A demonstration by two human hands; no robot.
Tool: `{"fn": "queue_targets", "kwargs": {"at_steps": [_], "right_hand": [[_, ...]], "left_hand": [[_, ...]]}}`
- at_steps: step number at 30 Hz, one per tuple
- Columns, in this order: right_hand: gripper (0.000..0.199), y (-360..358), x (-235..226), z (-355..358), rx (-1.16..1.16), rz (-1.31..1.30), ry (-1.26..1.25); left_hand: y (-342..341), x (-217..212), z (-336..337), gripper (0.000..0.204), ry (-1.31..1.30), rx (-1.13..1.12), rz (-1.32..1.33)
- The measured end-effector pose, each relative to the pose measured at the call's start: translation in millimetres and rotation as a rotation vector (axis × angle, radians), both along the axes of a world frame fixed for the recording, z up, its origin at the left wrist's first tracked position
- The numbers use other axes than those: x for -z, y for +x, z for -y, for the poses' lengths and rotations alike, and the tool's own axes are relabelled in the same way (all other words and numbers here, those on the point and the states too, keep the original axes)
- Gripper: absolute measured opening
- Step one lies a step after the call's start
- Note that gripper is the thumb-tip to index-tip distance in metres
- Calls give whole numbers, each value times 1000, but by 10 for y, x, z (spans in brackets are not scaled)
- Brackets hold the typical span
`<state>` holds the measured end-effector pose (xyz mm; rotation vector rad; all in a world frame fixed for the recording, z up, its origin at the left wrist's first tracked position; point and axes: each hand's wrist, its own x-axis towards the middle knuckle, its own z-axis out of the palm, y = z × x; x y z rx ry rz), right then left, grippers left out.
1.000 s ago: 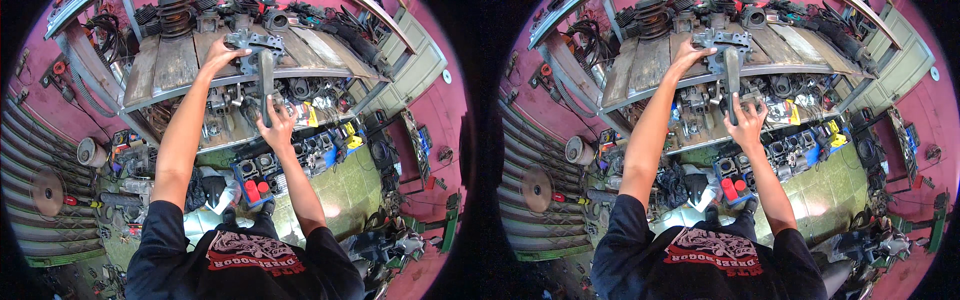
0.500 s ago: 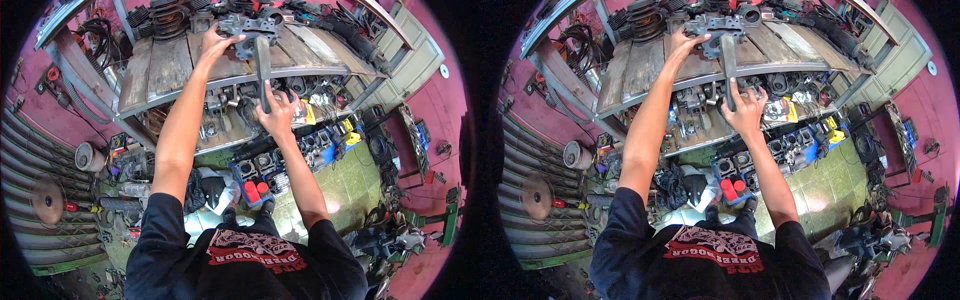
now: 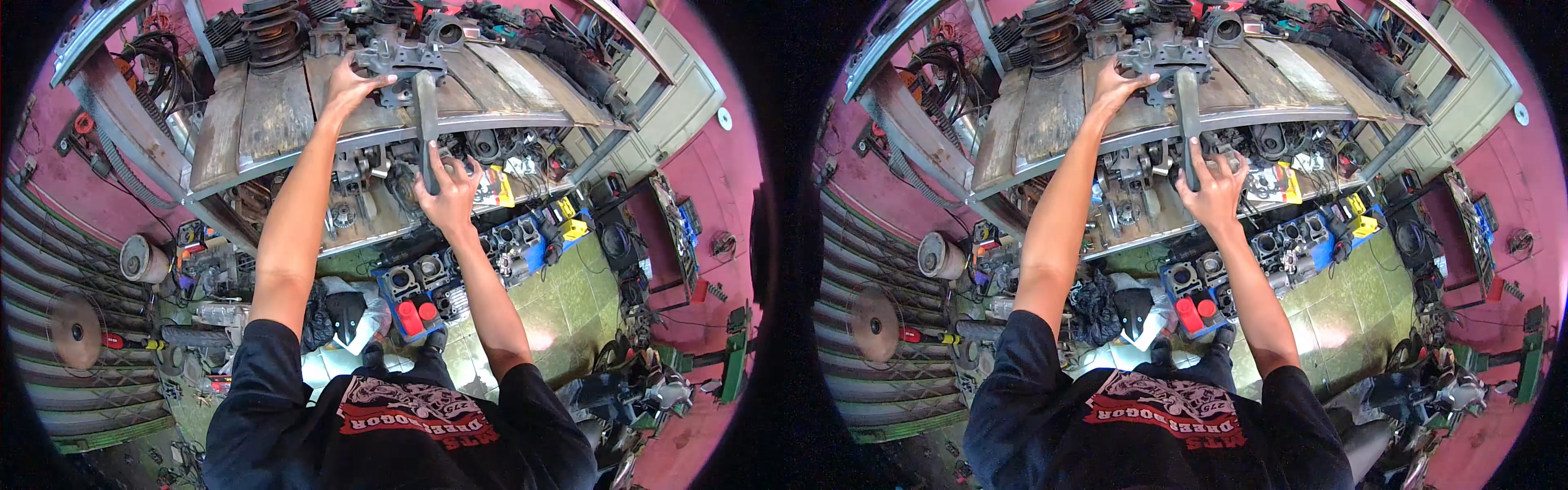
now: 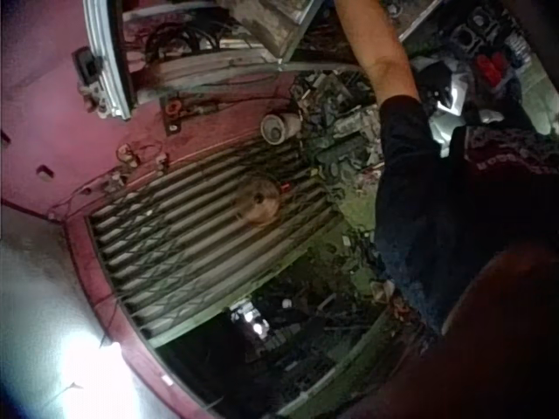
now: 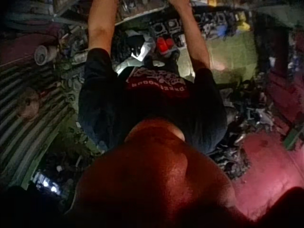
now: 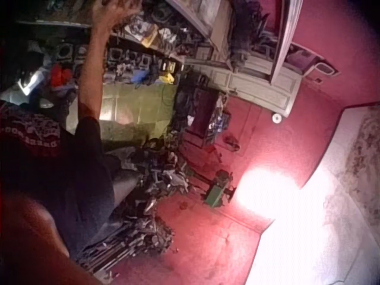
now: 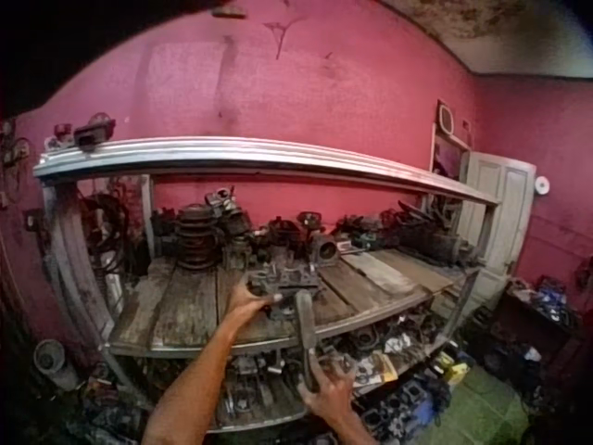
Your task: The person picks up a metal engine part from a workbench and uses a metal file to smooth its edges. They repeatedly file different sides of the part while holding it steady, then place the part back on the workbench.
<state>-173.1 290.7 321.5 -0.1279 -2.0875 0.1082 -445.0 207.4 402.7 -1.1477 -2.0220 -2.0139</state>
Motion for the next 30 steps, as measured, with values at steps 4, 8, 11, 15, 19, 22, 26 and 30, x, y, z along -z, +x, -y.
{"fn": "queue_targets", "kwargs": {"at_steps": [4,8,11,15,19,22,26,30], "right_hand": [[68,116,-65,18,-48,-71,-1],[69,181,-252,46,-61,-122,-9],[68,165,-451,86,-51,-142,15],[67,120,-669,183,-23,-115,10],[65,102,-751,245,3,-85,4],[65,108,-735,269,-1,-79,-14],[65,122,-784,341,-17,-108,-19],[65,73,-833,313,-8,-76,-6]], "left_hand": [[134,-51,40,89,-41,-62,-97],[346,-97,69,87,-44,-53,-120],[491,-115,76,87,1,-91,-227],[575,-70,103,88,58,-139,-257],[678,-23,101,91,-48,-225,-266],[651,27,95,94,-132,-276,-313],[544,180,100,98,-25,-468,-527],[602,146,97,99,-40,-398,-500]]}}
